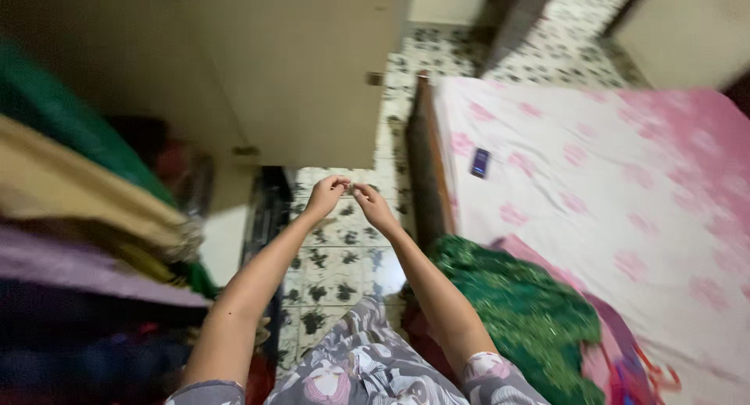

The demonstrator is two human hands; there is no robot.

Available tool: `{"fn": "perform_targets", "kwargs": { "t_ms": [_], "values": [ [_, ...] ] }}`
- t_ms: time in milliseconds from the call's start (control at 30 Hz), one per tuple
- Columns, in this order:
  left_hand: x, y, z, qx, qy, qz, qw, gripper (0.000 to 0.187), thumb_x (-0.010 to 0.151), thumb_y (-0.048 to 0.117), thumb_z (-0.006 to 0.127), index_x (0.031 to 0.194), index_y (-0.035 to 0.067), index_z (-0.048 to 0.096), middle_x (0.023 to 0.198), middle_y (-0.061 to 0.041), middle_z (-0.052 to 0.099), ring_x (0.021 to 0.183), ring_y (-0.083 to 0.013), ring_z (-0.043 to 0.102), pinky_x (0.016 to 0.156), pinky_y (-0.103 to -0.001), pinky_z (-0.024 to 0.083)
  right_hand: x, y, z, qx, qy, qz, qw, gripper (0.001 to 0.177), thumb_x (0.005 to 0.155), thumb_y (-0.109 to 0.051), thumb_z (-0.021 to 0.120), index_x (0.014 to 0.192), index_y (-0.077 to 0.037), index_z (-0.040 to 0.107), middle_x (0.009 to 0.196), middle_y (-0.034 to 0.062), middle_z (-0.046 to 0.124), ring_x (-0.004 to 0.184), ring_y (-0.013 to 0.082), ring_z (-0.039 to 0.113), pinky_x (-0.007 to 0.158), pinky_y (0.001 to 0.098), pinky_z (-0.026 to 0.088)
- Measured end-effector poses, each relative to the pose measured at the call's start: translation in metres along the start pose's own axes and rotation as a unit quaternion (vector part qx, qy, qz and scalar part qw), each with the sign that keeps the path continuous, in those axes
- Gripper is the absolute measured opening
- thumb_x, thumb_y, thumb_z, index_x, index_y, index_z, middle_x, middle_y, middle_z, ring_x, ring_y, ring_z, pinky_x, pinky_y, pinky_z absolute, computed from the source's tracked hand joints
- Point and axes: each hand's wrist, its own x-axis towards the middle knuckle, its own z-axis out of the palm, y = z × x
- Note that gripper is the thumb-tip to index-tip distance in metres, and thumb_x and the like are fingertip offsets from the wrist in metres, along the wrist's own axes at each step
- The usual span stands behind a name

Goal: The person opens a mirrored wardrobe and removes multiple garments from hangers one by one, placing them on a nearby bed. The items include various colored dresses and tops.

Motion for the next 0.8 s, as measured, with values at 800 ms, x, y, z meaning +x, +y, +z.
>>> {"fn": "perform_targets", "kwargs": {
  "t_ms": [800],
  "values": [
    [-0.058, 0.263, -0.420, 0.535, 0.550, 0.231, 0.598, 0.040, 0.099, 0.005, 0.061, 0.139, 0.006, 0.059, 0.146, -0.020, 0.050, 0.144, -0.0403, 0.037, 0.120, -0.052, 0.034, 0.291, -0.422, 0.382, 0.268, -0.209, -0.345, 0.875, 0.047, 0.110, -0.034, 0.049, 0.138, 0.001, 0.062, 0.135, 0.0189, 0.069, 0.125, 0.0277, 0.065, 0.108, 0.0371, 0.049]
  ]
}}
